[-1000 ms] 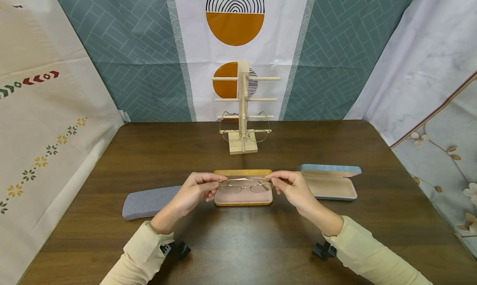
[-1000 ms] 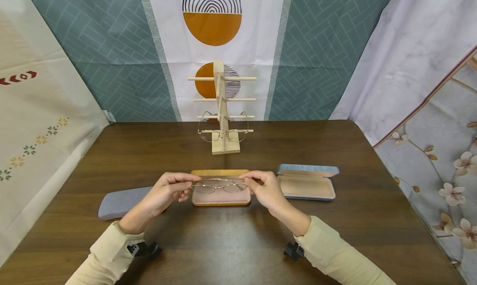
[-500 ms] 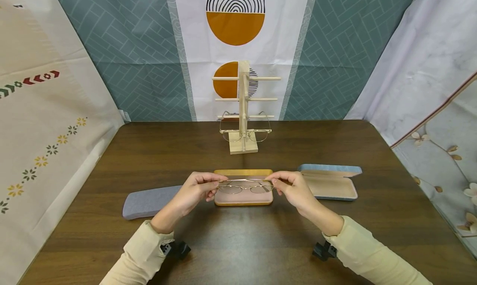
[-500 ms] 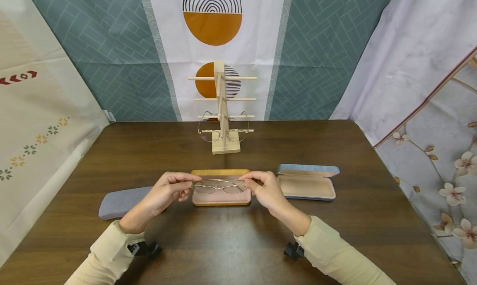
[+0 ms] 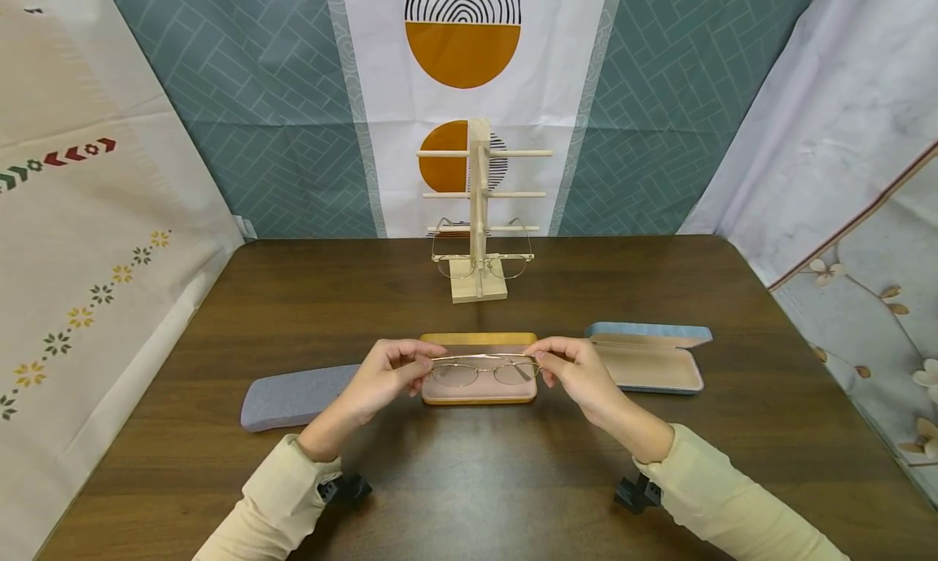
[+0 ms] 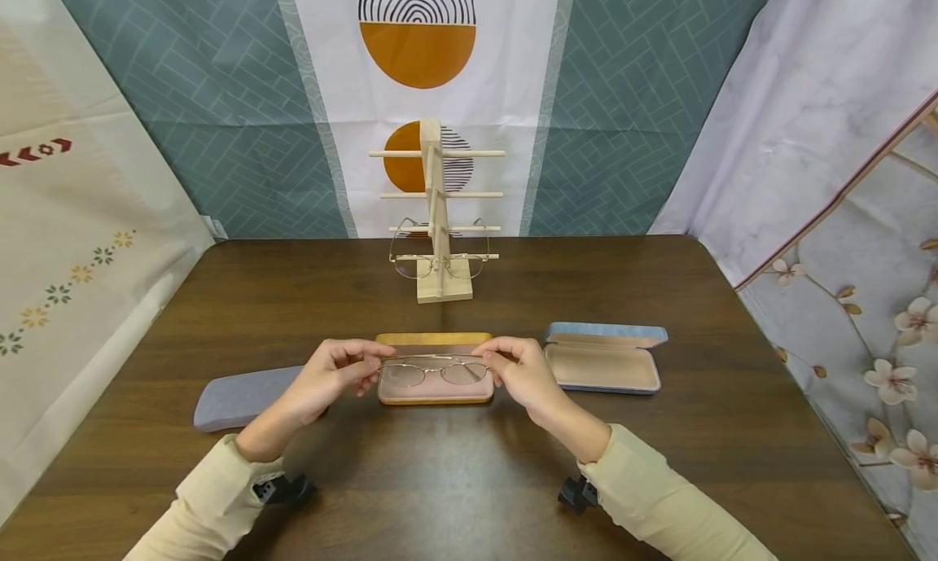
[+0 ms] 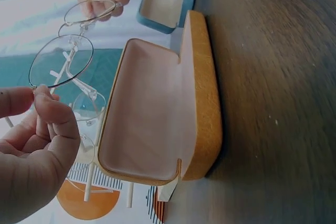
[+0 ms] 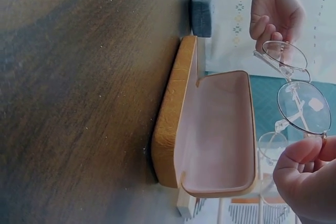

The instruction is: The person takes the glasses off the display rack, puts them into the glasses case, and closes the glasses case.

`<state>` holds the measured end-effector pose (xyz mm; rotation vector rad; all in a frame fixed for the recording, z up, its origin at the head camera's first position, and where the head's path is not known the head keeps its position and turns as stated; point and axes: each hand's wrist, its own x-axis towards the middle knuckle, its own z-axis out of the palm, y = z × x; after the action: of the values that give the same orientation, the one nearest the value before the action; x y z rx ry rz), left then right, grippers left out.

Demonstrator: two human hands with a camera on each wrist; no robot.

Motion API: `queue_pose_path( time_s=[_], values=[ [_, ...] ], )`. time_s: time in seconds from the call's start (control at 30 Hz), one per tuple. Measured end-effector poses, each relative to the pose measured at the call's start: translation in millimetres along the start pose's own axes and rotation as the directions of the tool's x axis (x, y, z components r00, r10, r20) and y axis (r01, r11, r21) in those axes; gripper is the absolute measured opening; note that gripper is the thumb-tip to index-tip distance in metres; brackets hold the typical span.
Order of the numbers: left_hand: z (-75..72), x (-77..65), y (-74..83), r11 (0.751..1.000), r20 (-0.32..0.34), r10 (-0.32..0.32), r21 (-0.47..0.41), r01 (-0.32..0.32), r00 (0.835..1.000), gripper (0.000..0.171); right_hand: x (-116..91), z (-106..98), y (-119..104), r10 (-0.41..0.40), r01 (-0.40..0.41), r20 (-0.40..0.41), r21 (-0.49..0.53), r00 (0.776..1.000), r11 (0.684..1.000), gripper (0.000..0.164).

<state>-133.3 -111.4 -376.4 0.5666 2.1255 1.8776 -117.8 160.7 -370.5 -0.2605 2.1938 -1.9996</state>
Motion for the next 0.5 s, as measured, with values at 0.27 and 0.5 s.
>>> queue_pose_path(
  time_s=[0.27,0.5],
  values=[
    [-2.9,-1.4,-5.3,0.996,0.026,0.072,0.056,-0.074,0.997,0.025,1.1,-0.5,0.8,0.053,-0.054,0.007,0.077,0.999,0.996,0.021],
    [-3.2,-1.7,-7.4,0.98,0.046,0.16,0.115,-0.164,0.986,0.018,1.3,-1.5,1.2,0.069,-0.07,0.011,0.097,0.998,0.993,0.022]
  ],
)
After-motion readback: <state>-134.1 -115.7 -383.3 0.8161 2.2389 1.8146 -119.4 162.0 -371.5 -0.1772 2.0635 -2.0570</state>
